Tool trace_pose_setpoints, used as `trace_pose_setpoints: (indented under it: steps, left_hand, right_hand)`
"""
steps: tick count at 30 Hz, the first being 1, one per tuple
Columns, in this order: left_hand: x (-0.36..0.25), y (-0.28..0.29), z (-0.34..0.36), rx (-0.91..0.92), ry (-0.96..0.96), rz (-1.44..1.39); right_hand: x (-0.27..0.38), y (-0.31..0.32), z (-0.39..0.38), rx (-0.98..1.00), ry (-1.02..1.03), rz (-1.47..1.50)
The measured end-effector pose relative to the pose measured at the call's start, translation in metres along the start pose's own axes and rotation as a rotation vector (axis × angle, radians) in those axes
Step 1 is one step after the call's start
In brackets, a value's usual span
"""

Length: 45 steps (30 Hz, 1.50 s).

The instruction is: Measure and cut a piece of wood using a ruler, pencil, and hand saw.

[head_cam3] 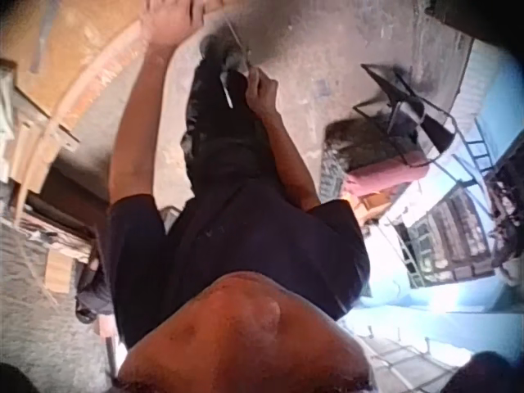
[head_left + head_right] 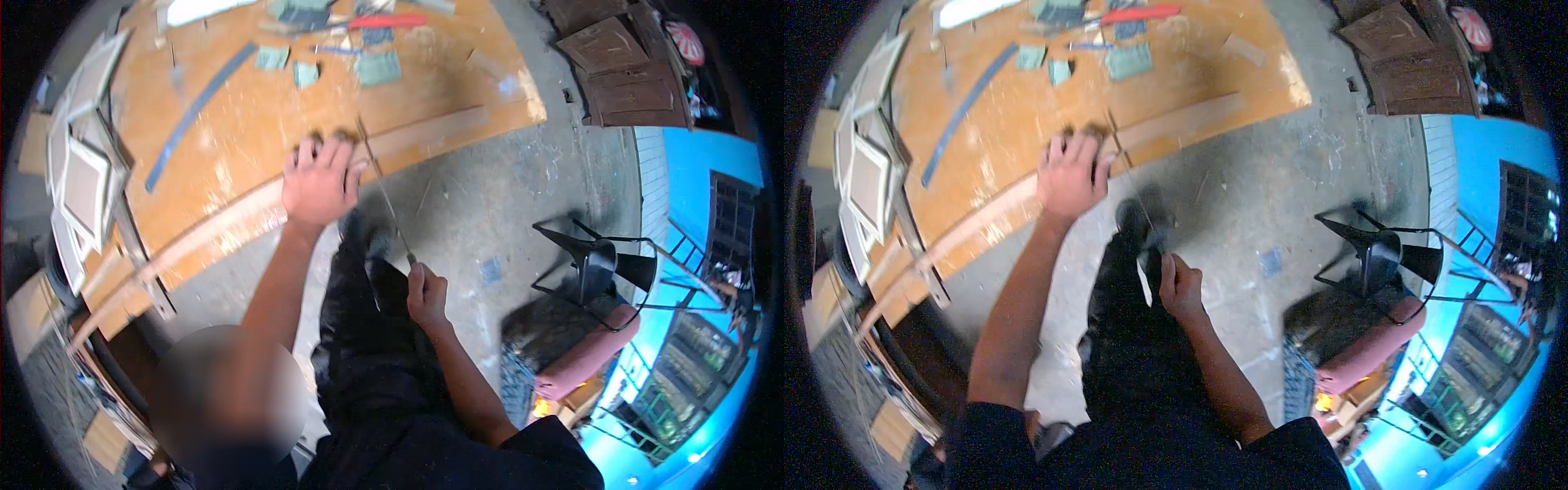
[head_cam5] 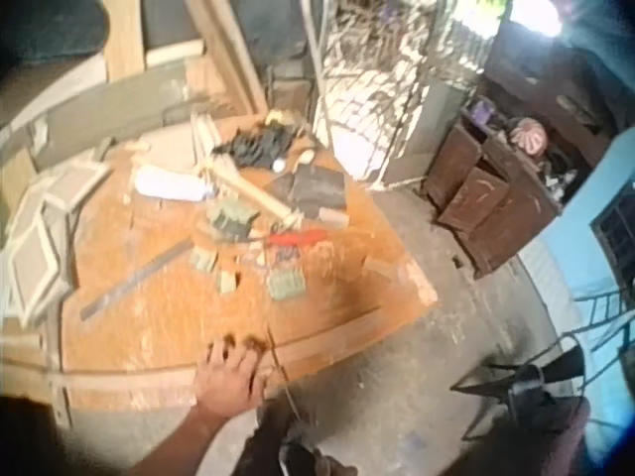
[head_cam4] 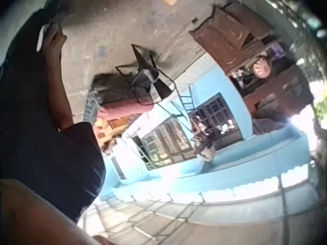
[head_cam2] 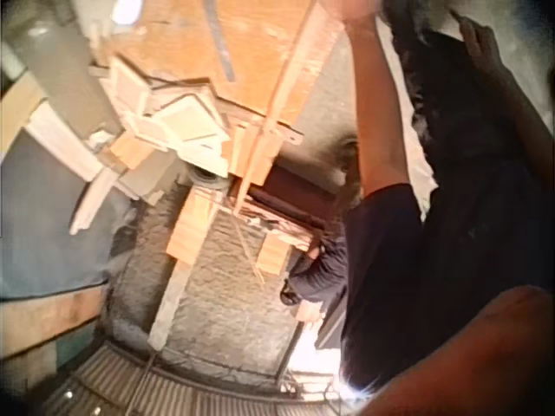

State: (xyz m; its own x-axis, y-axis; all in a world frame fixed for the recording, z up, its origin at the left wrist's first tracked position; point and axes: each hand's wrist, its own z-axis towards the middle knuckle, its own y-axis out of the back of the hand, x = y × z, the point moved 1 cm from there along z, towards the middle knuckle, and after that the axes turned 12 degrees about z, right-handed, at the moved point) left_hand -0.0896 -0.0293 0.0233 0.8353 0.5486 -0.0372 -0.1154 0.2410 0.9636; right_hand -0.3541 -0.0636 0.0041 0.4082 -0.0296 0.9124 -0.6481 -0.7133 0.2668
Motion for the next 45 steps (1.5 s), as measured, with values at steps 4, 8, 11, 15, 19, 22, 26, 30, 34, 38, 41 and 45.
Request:
trace_pose_setpoints:
  steps: [4, 8, 11, 15, 19, 22, 26, 30, 34, 38, 41, 45]
  left_hand:
    - [-0.002, -0.001, -0.001, 0.015, -0.011, 0.066]
    - [-0.008, 0.002, 0.002, 0.043, -0.01, 0.035]
    - [-0.002, 0.001, 0.002, 0.047, -0.013, 0.081]
    - [-0.002, 0.0, -0.001, 0.04, -0.01, 0.079]
    - [-0.001, -0.003, -0.003, 0.086, -0.029, 0.083]
    - [-0.003, -0.003, 0.002, 0.162, -0.024, 0.085]
    - [0.001, -0.013, -0.006, 0.152, -0.002, 0.125]
    - [-0.006, -0.004, 0.002, 0.139, -0.005, 0.058]
    - [-0.001, -0.002, 0.001, 0.109, 0.013, 0.039]
    - [-0.001, -0.001, 0.0, 0.168, -0.004, 0.022]
    - [0.0, -0.005, -0.007, 0.146, 0.004, 0.015]
    - [-0.003, -0.002, -0.003, 0.106, -0.005, -0.008]
  right_hand:
    - [0.015, -0.029, 0.052, -0.045, 0.147, 0.017]
    - [0.026, -0.043, 0.084, -0.062, 0.236, 0.02]
    - [0.0, -0.031, 0.055, -0.046, 0.174, 0.049]
    - [-0.008, -0.006, 0.003, -0.003, 0.032, 0.038]
    - [0.006, -0.03, 0.043, -0.067, 0.208, 0.031]
    - [0.03, -0.052, 0.092, -0.085, 0.2, 0.039]
    - [0.026, -0.048, 0.092, -0.062, 0.223, 0.077]
    - [-0.02, -0.008, 0.015, -0.069, 0.224, -0.013]
    - [-0.02, -0.011, 0.021, -0.026, 0.06, -0.008]
    - [0.024, -0.046, 0.09, -0.043, 0.195, -0.071]
    - [0.035, -0.057, 0.102, -0.048, 0.172, 0.084]
    - [-0.023, -0.021, 0.023, -0.016, 0.061, 0.119]
